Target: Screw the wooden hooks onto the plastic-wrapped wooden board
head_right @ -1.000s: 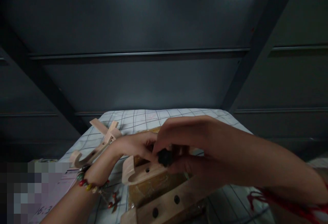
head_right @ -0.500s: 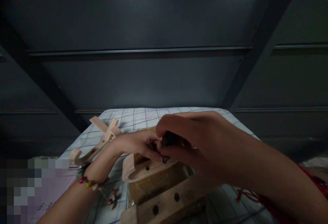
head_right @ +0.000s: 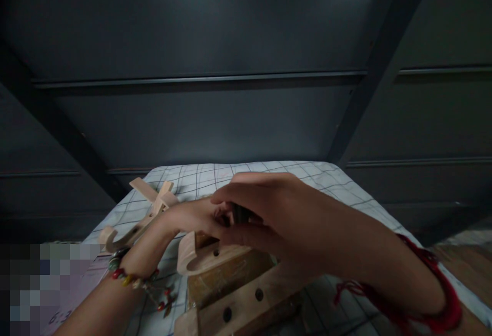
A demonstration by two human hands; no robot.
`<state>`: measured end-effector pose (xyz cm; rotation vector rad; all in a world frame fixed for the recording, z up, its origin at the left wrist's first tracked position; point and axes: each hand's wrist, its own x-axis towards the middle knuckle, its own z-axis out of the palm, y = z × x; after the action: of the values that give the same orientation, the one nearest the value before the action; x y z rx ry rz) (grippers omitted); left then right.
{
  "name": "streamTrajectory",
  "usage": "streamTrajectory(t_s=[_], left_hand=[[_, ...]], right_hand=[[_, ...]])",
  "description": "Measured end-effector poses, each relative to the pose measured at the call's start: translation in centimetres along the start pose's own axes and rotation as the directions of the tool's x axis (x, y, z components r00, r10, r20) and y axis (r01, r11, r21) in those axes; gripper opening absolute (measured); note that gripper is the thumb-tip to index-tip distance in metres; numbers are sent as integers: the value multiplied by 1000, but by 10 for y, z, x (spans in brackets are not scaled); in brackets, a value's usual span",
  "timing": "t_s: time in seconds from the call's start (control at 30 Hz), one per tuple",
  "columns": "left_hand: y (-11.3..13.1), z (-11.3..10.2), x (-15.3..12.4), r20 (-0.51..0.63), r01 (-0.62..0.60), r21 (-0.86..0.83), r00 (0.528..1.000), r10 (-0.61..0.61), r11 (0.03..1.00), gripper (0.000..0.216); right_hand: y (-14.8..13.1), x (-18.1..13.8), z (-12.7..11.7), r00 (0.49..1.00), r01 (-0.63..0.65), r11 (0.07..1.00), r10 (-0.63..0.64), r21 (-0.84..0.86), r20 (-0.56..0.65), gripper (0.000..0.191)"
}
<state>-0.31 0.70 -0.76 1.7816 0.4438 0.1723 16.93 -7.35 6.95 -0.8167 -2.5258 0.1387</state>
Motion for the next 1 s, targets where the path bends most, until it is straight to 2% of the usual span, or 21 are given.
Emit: streamTrajectory(t_s=[0.1, 0.27, 0.33, 0.4, 0.5, 0.57, 0.7, 0.77, 0.9, 1.0], left_hand=[[0, 0, 0, 18, 12, -1, 1000, -12, 1000, 19], [1, -1, 0, 12, 12, -5, 1000, -12, 1000, 22], [0, -1, 0, 13, 10, -4, 1000, -10, 1000, 21], [1, -1, 0, 14, 8, -3, 1000, -8, 1000, 20], [2, 0, -1, 14, 3, -6, 1000, -3, 1000, 18], [3, 1, -1, 10, -2, -9, 1000, 2, 1000, 18], [3, 1, 0, 18, -5, -18, 1000, 5, 1000, 17], [2, 1, 1, 21, -6, -24, 1000, 7, 1000, 20], [2, 0, 2, 18, -25, -28, 1000, 26, 999, 22], [3, 0, 1, 18, -35, -21, 999, 36, 999, 18]], right_hand=[[-2, -3, -2, 999, 41, 999, -41, 2, 34, 18], [0, 0, 6, 994, -65, 993, 55, -102, -94, 9], [2, 0, 9, 989, -97, 984, 79, -149, -122, 15], [4, 0, 9, 991, -100, 984, 85, -148, -103, 16], [3, -2, 6, 998, -52, 998, 51, -33, -35, 3], [0, -3, 3, 1000, -11, 1000, 11, 12, 1, 13], [-3, -2, 0, 999, 40, 998, -39, -44, 18, 24], [-3, 0, 0, 999, 31, 998, -32, -56, -6, 24], [0, -1, 4, 988, -95, 992, 85, -80, -127, 4], [2, -1, 8, 979, -120, 973, 84, -196, -184, 21]])
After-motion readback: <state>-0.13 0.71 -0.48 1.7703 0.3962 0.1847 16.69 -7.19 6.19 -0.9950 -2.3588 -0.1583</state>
